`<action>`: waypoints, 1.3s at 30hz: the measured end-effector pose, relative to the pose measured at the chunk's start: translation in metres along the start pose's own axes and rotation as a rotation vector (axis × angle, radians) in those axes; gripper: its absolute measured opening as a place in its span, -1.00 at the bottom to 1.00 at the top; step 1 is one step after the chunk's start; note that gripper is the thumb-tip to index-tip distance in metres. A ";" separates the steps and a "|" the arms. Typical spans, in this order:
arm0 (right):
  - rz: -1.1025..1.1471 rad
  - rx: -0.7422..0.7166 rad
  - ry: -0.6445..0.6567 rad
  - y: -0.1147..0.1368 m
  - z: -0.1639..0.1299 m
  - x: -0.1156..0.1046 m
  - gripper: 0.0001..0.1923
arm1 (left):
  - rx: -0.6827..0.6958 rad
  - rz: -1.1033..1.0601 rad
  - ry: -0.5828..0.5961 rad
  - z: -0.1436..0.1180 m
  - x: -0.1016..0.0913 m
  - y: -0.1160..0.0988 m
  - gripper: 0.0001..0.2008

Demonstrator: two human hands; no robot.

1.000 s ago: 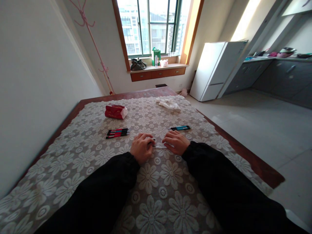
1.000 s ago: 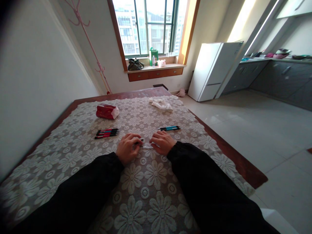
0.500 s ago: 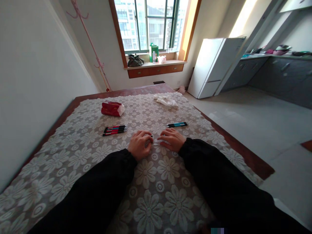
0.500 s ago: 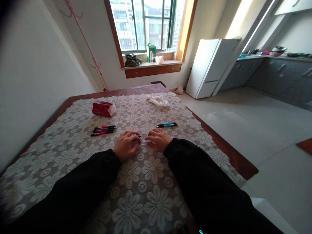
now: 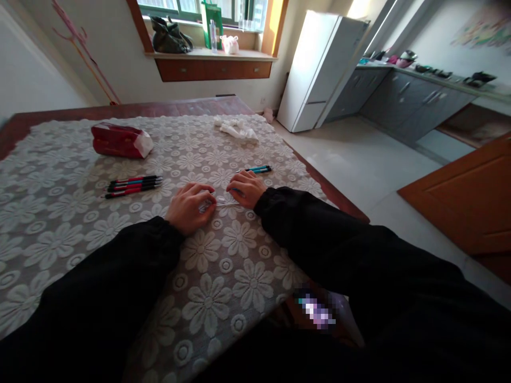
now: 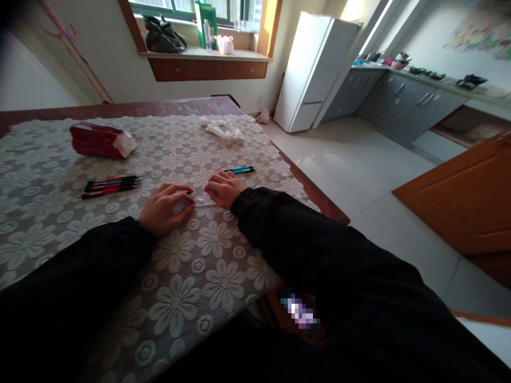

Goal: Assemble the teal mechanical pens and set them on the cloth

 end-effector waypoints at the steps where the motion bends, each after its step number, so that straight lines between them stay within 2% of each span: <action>1: 0.002 -0.005 0.020 0.001 0.000 0.001 -0.72 | 0.000 0.000 0.002 0.000 0.000 0.000 -0.83; 7: 0.027 -0.027 0.081 0.002 0.001 0.005 -0.70 | 0.004 -0.012 0.032 0.002 0.000 -0.001 -0.81; 11: 0.070 -0.027 0.021 0.019 -0.012 -0.007 -0.71 | 0.007 -0.011 0.015 0.002 -0.002 -0.002 -0.80; 13: 0.088 -0.005 -0.032 0.034 -0.026 -0.024 -0.74 | 0.009 -0.008 0.011 0.002 -0.002 -0.003 -0.80; 16: 0.127 0.050 -0.172 0.059 -0.055 -0.064 -0.74 | 0.014 -0.007 0.010 0.001 -0.001 -0.003 -0.81; 19: 0.159 0.180 -0.325 0.077 -0.096 -0.105 -0.76 | 0.018 -0.008 0.003 0.000 0.000 -0.003 -0.81; 21: 0.165 0.261 -0.412 0.090 -0.130 -0.119 -0.79 | 0.016 -0.005 0.003 0.000 0.001 -0.002 -0.82; 23: 0.172 0.384 -0.500 0.104 -0.168 -0.116 -0.80 | 0.012 0.001 0.011 0.000 0.001 -0.002 -0.83; 26: 0.141 0.593 -0.645 0.132 -0.226 -0.083 -0.79 | 0.018 0.004 0.014 0.000 0.001 -0.003 -0.82; 27: 0.137 0.608 -0.658 0.144 -0.241 -0.068 -0.79 | 0.024 0.003 0.009 0.001 0.000 -0.003 -0.82; 29: 0.202 0.508 -0.569 0.169 -0.257 -0.038 -0.83 | 0.030 -0.001 -0.003 0.000 0.000 -0.003 -0.81; 31: 0.250 0.480 -0.519 0.184 -0.270 -0.025 -0.83 | 0.029 -0.011 -0.007 0.000 0.000 -0.003 -0.82; 32: 0.280 0.476 -0.485 0.185 -0.276 -0.023 -0.83 | 0.027 -0.015 -0.007 0.000 0.001 -0.002 -0.82; 34: 0.294 0.589 -0.480 0.173 -0.294 -0.033 -0.83 | 0.023 -0.019 -0.006 -0.001 0.002 -0.001 -0.82; 37: 0.144 0.919 -0.576 0.137 -0.340 -0.055 -0.74 | 0.016 -0.012 0.005 -0.001 0.004 0.000 -0.83; 38: 0.114 1.001 -0.583 0.129 -0.356 -0.056 -0.71 | 0.014 -0.012 0.006 -0.001 0.005 0.000 -0.83; 39: 0.133 1.045 -0.529 0.122 -0.369 -0.051 -0.69 | 0.013 -0.016 0.005 0.000 0.005 0.000 -0.83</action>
Point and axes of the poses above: each hand's wrist, its own z-axis towards the middle knuckle, its own x-axis out of the palm, y = z × x, the point moved 5 cm from there along z, towards the middle knuckle, and after that the axes turned 15 degrees about z, right-handed, at the moved point
